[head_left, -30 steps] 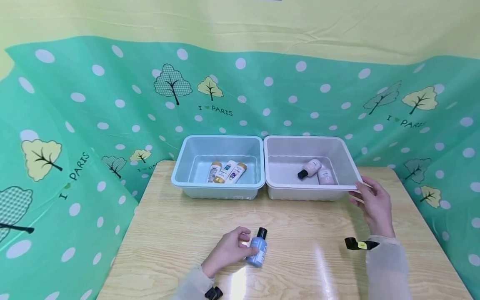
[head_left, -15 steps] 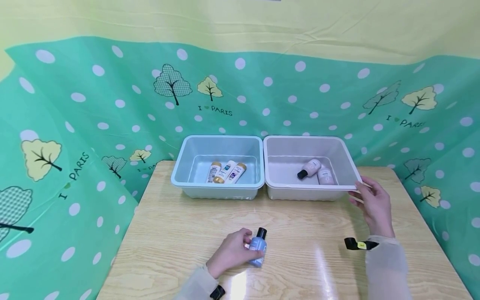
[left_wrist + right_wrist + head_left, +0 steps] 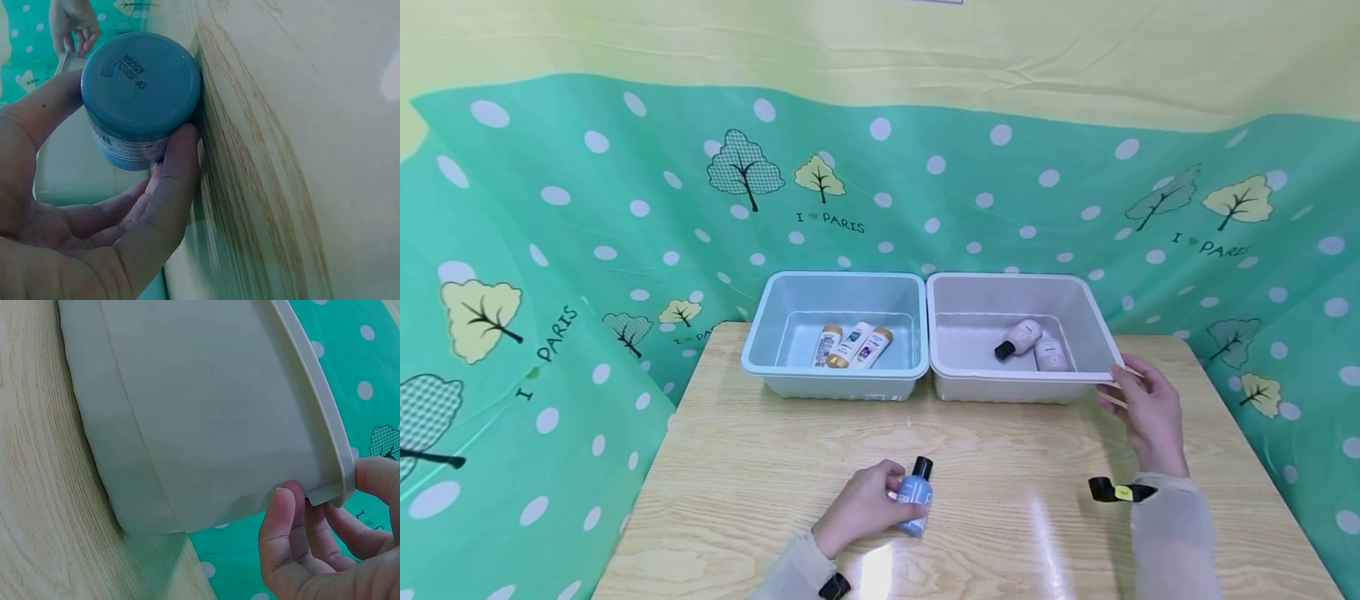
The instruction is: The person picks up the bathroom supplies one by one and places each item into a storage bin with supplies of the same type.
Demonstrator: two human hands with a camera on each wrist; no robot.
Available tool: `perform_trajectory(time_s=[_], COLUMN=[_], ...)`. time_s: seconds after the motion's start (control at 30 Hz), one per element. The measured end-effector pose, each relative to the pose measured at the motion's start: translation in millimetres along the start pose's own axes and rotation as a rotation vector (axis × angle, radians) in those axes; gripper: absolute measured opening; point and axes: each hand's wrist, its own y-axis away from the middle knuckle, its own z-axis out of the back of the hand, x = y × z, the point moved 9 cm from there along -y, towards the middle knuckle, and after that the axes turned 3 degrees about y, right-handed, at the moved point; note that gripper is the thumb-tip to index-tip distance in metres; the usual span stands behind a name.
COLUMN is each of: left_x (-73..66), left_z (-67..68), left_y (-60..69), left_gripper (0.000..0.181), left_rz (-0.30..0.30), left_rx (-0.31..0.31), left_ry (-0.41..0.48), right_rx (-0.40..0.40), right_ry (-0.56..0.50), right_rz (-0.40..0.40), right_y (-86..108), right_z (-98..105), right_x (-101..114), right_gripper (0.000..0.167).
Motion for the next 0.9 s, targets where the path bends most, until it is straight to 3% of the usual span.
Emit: perform_trajectory(time_s=[0.4, 0.57, 0.7, 0.9], left_x=[8.2, 15.7, 19.3, 14.1], left_z=[1.2, 1.2, -0.3, -1.8], left_y=[-1.4, -3.8, -5.0, -10.8], left_gripper=[0.062, 0.053, 0.049, 0.049], left_rz=[0.023, 0.039, 0.066, 0.098], left_rx=[0.002, 0.008, 0.014, 0.029], left_ry=[0.071, 0.147, 0.247, 0.511], right_rx=[0.001, 0.003, 0.003, 0.002], right_ry=[0.017, 0.014, 0.01, 0.013], right_rz=[0.005, 0.01, 0.009, 0.006], right_y=[0.4, 0.0, -0.4, -0.7], right_z=[0, 0, 0, 0], right_x=[-1, 0, 0, -1], right_gripper=[0.053, 0.053, 0.054, 0.056])
